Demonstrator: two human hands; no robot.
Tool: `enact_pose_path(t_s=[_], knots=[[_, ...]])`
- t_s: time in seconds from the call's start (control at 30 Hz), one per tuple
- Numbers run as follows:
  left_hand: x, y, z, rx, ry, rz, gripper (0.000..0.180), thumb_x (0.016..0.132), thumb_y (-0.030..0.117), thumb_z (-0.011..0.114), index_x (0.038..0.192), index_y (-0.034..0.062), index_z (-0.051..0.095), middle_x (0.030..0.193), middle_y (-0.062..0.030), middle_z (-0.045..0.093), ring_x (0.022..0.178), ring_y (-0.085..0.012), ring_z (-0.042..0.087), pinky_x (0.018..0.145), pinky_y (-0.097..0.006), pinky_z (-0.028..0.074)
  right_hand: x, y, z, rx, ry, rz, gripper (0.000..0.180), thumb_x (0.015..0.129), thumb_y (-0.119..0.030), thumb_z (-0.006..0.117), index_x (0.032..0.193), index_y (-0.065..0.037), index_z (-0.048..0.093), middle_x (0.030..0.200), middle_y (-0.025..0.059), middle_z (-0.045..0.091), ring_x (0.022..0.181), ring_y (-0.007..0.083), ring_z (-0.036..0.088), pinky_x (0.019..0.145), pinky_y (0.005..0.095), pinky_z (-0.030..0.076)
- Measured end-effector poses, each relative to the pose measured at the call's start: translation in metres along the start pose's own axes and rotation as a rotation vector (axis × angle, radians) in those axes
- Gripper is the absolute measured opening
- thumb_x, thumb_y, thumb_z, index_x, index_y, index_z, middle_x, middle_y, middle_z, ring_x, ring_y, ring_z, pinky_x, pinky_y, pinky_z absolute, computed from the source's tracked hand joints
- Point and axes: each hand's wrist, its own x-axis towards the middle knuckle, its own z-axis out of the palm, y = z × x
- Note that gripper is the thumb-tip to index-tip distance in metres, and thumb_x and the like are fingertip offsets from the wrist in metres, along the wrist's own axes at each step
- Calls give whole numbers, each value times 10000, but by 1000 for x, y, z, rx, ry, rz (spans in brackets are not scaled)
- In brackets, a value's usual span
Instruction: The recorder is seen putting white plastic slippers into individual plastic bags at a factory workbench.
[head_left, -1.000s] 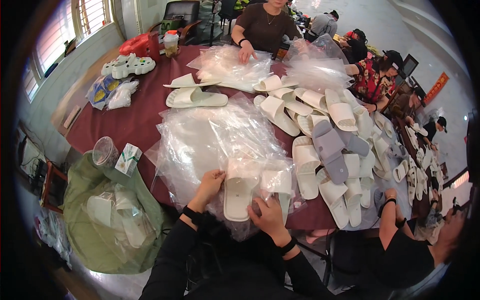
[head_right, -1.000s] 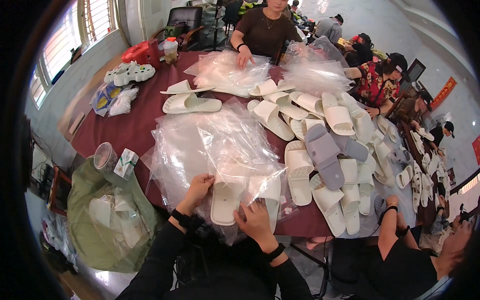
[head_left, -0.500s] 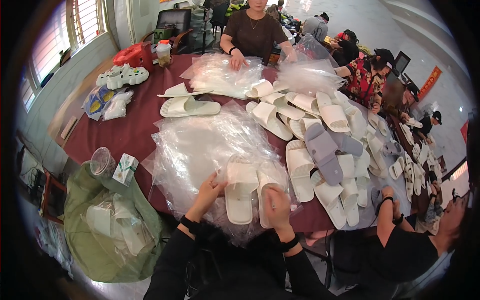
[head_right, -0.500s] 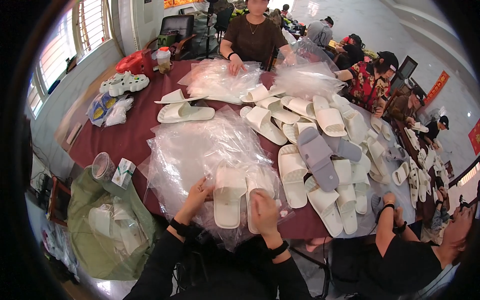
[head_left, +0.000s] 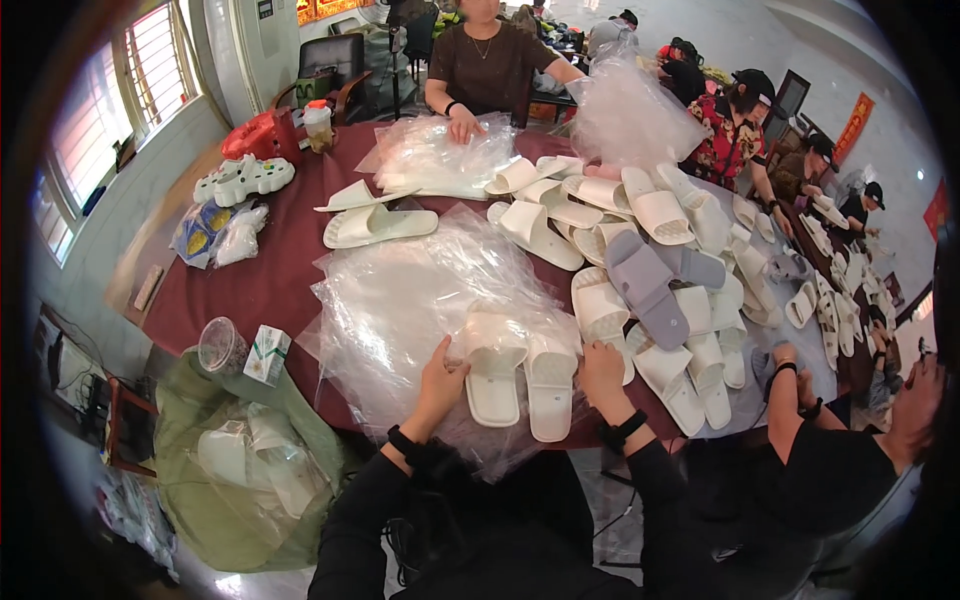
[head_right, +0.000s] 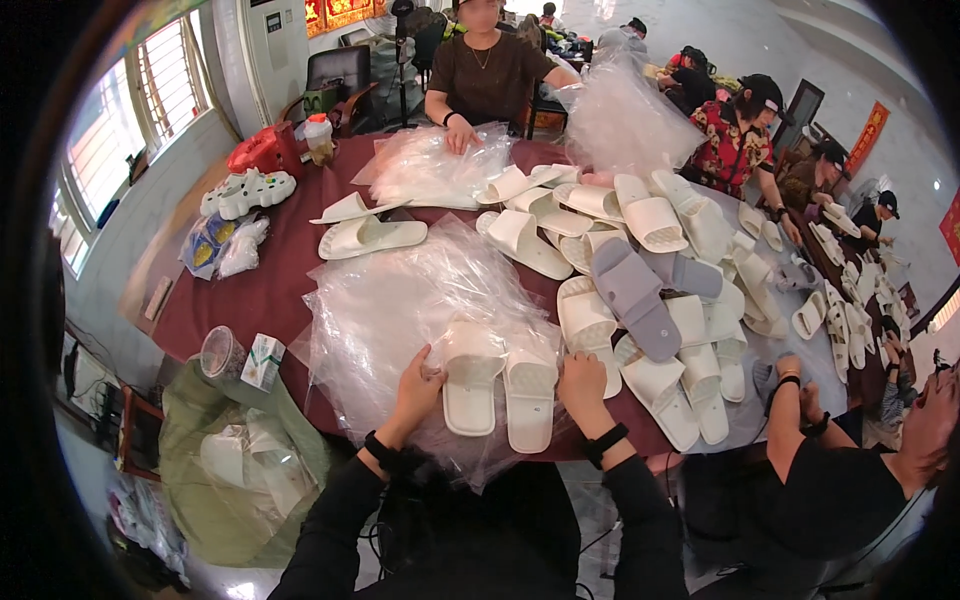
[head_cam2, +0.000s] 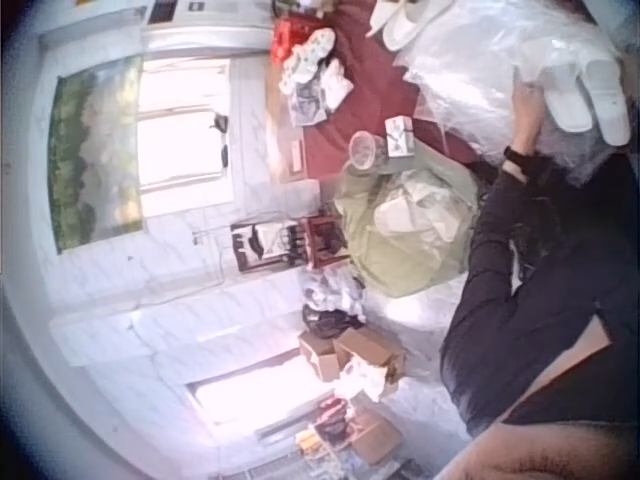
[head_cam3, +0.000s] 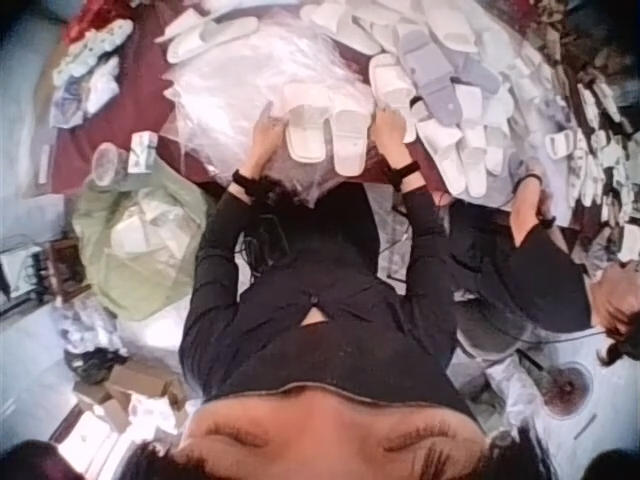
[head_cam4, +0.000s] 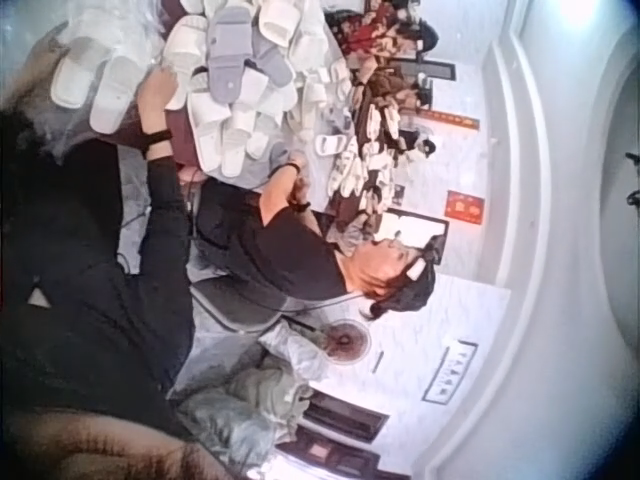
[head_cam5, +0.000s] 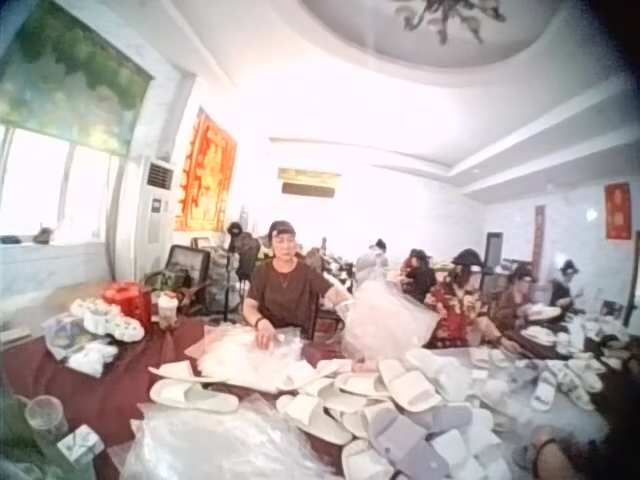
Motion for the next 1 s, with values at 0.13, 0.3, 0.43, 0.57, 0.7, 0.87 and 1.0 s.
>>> enact_pose_path(t_s=[0.13,0.3,0.43,0.57,0.7,0.87,1.0], knots=[[18,39,-21,-226,-16,-185,495,828,39,611,1295,-36,462,761,-77,630,586,-114,556,580,-248,470,19,1,-23,244,-121,55,163,794,-168,568,782,-7,592,791,158,628,756,344,601,636,438,472],[70,87,-59,-446,-215,-261,214,818,51,595,991,-75,616,733,-86,641,606,-161,619,597,-261,529,77,24,-73,1316,-507,451,290,894,-268,489,888,1,598,703,134,649,606,269,645,562,355,508],[97,136,-99,-215,-361,-260,128,810,63,600,803,-59,636,744,-111,645,636,-178,641,619,-292,557,114,2,-146,1401,-730,644,279,907,-281,487,905,-19,586,678,128,642,565,221,635,538,318,522],[107,171,-111,-129,-472,-275,133,829,47,578,856,-74,626,760,-119,641,634,-181,637,626,-287,560,122,1,-167,1143,-827,535,275,910,-296,501,849,-36,568,621,139,622,517,191,603,486,286,488],[94,187,-122,-155,-410,-265,148,846,40,536,845,-83,617,729,-122,633,596,-186,631,574,-289,557,130,-4,-201,1305,-690,522,355,917,-295,505,648,-62,516,513,120,541,406,135,469,373,282,326],[77,197,-123,-104,-303,-163,169,839,29,490,845,-78,621,663,-131,623,525,-174,606,508,-280,535,119,-6,-211,1198,-663,444,424,934,-344,503,601,-82,495,495,85,513,372,127,440,347,242,275],[66,188,-128,-142,-220,-111,162,811,9,468,811,-79,605,620,-138,614,488,-164,591,448,-273,506,99,-14,-214,1367,-552,580,380,928,-349,511,658,-83,524,506,40,502,377,101,432,348,222,269]])
